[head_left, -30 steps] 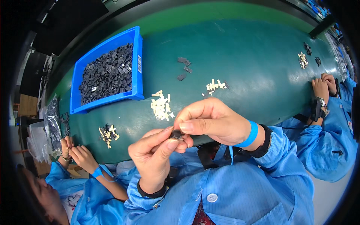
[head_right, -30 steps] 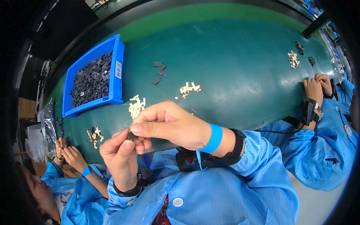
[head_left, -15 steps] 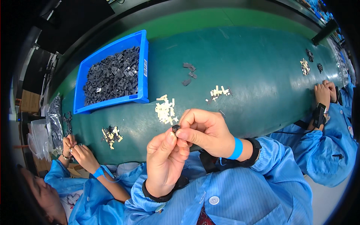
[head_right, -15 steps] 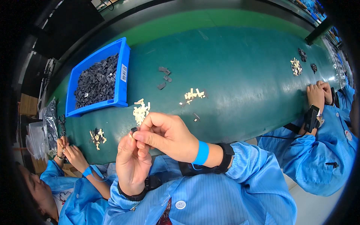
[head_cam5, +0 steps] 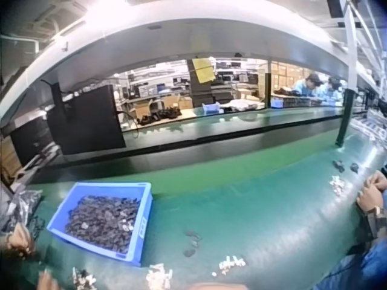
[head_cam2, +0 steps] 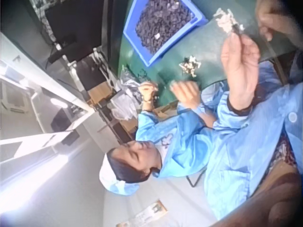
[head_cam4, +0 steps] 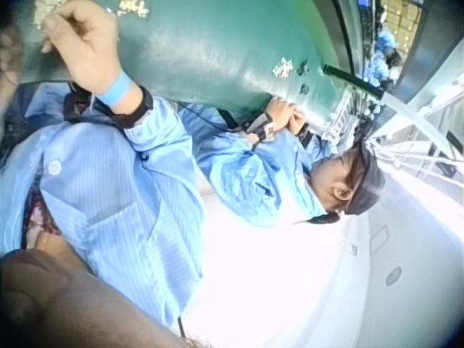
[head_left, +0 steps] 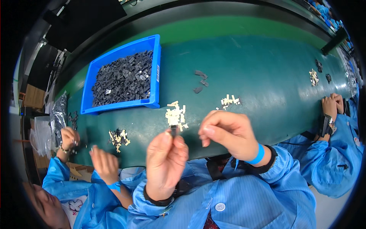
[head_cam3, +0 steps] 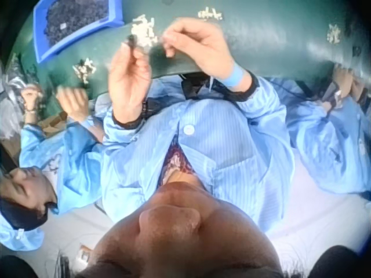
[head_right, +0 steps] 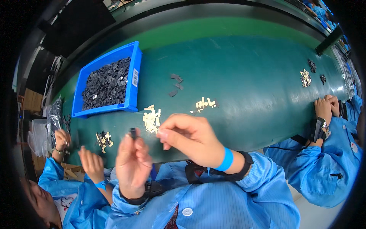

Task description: Assemble small plastic and rubber components at an industrial workbench.

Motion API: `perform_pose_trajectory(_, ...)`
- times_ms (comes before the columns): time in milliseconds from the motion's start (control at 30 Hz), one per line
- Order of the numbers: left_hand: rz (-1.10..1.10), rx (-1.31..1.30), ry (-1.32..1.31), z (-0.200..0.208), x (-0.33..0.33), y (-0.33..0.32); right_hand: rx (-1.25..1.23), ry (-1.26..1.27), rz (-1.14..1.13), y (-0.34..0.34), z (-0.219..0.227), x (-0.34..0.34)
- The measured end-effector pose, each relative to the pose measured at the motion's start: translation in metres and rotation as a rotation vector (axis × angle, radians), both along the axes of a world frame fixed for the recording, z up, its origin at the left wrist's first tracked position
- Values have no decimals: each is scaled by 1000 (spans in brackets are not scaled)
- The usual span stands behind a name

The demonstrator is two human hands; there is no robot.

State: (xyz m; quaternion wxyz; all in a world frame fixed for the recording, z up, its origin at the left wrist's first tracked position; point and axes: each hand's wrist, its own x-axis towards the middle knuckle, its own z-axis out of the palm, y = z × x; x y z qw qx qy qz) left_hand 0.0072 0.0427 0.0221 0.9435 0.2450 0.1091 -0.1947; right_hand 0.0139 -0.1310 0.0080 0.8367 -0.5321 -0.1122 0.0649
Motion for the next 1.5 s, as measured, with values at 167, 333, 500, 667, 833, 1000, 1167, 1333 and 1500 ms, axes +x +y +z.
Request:
perform_pose_trajectory(167,544,734,-764,44,25,28,-314,-193,-201,-28,20,2)
perform_pose_trajectory(333,450,1509,-830,46,90,53,-928,-662,-349,-43,31,14)
perform_pose_trajectory(500,214,1935,-773,12,96,72,-1357,-653,-198,-69,8,6)
perform_pose_trajectory(667,344,1835,-816,19,63,52,-1409,-624,-58,-79,-23,4)
perform_pose_trajectory(833,160,1690,-933,23,21,31,-1416,-621,34,-80,-30,9)
perform_pose_trajectory(1000,-46,1541,-917,16,3,22,-1414,-620,68,-78,-33,12)
perform_pose_trajectory(1167,-69,1369,-874,2,1,11,-1453,-662,86,-77,-32,16)
perform_pose_trajectory(1333,-256,1227,-731,-9,-4,1,-1497,-599,207,-78,-32,22)
perform_pose_trajectory(1500,-443,1033,-543,-28,-2,-13,-1511,-665,187,-81,-32,19)
